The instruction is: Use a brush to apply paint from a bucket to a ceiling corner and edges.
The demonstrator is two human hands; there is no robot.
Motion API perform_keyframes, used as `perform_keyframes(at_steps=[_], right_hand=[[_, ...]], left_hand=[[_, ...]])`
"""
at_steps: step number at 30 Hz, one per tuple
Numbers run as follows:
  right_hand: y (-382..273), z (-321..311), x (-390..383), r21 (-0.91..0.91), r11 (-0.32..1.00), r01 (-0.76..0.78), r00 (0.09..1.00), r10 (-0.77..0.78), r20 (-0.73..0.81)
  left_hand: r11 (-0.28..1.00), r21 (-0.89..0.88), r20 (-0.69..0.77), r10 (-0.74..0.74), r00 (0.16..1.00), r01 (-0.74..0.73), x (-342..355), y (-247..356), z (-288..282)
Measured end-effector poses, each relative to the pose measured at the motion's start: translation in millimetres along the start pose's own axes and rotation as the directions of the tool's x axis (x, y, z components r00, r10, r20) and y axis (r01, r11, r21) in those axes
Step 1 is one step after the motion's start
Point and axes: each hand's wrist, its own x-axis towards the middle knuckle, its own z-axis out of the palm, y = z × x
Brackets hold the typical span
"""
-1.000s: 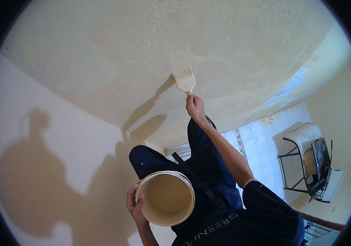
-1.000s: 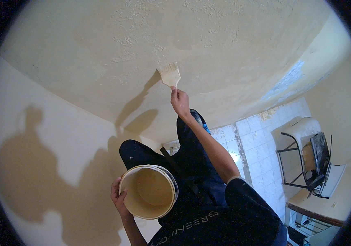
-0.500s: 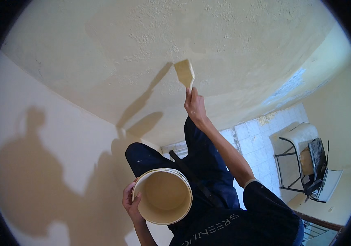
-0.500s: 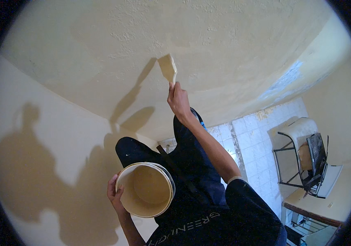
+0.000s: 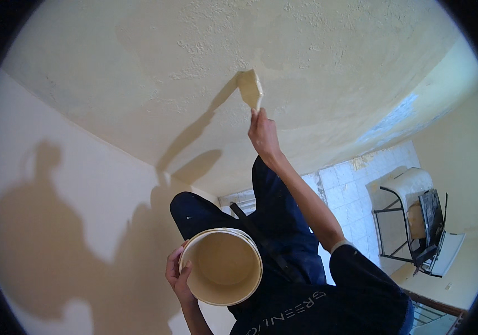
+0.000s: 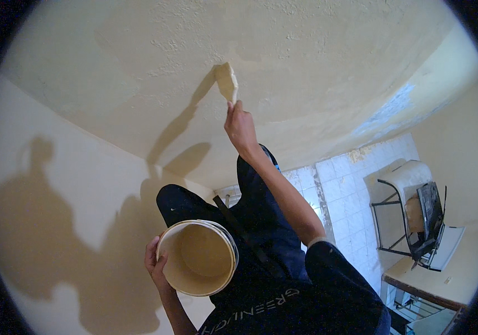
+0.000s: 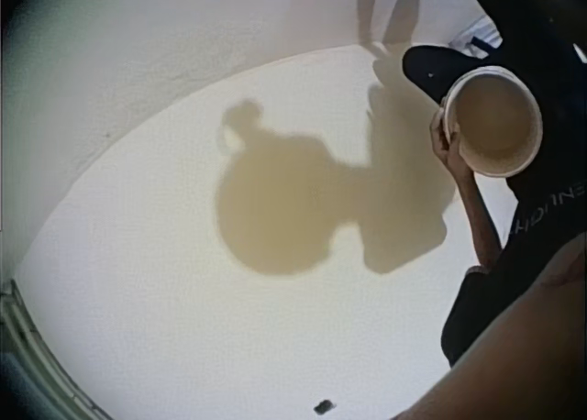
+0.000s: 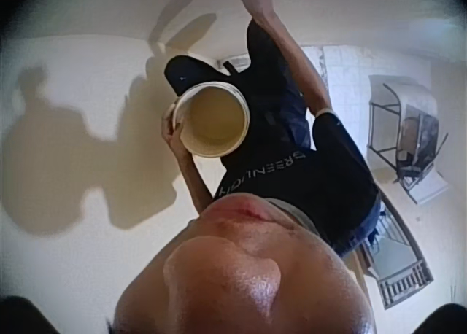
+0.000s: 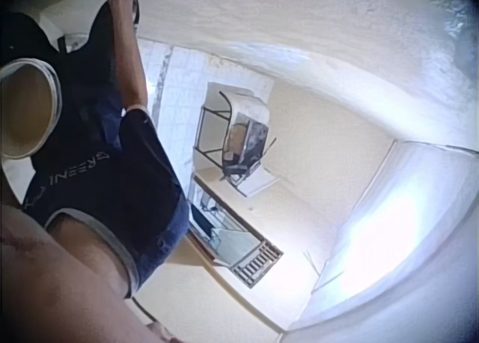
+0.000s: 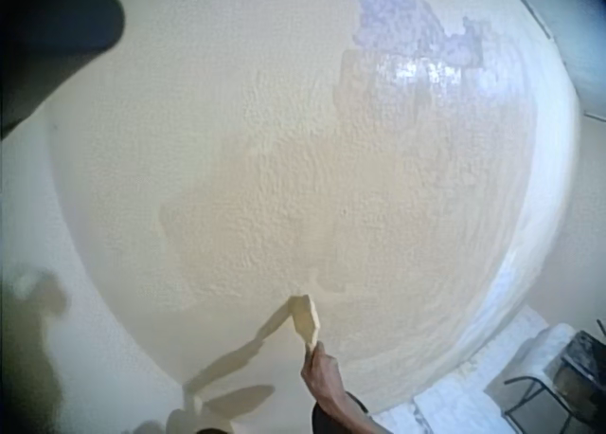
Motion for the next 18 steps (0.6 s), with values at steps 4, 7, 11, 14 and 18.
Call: perform_keyframes(at_steps=[4,7,11,14,18], right_hand=[[-3.0,1.5,-4.7,-0.128,0.986,-0.105,0.981,0.124,0.15],[-6.9,-17.2,-13.7,-0.045,0.975,-0.217,0.953,0.222,0.205],[-5.0,-25.2,10.9,0.406,0.907,-0.111,0.984,0.043,0.175],[12.6,-4.4,34.4,0.511,0.752,-0.415,0.896,0.241,0.373],[42.9,30.6,-15.3,0.26,0.895,-0.361,0.92,0.297,0.257]], left_hand=[[1.0,0.024,-0.006,0.003,1.0,-0.003,1.1,2.7,1.9],[0.999,0.027,0.014,0.027,1.0,-0.028,1.1,2.3,3.2],[1.0,0.013,0.01,0.003,1.0,-0.003,-2.5,0.7,-0.4],[1.0,0.009,0.004,-0.015,1.0,0.014,-2.1,-1.8,-1.6],[1.0,-0.015,-0.001,0.006,1.0,-0.006,-1.0,-4.0,1.8]])
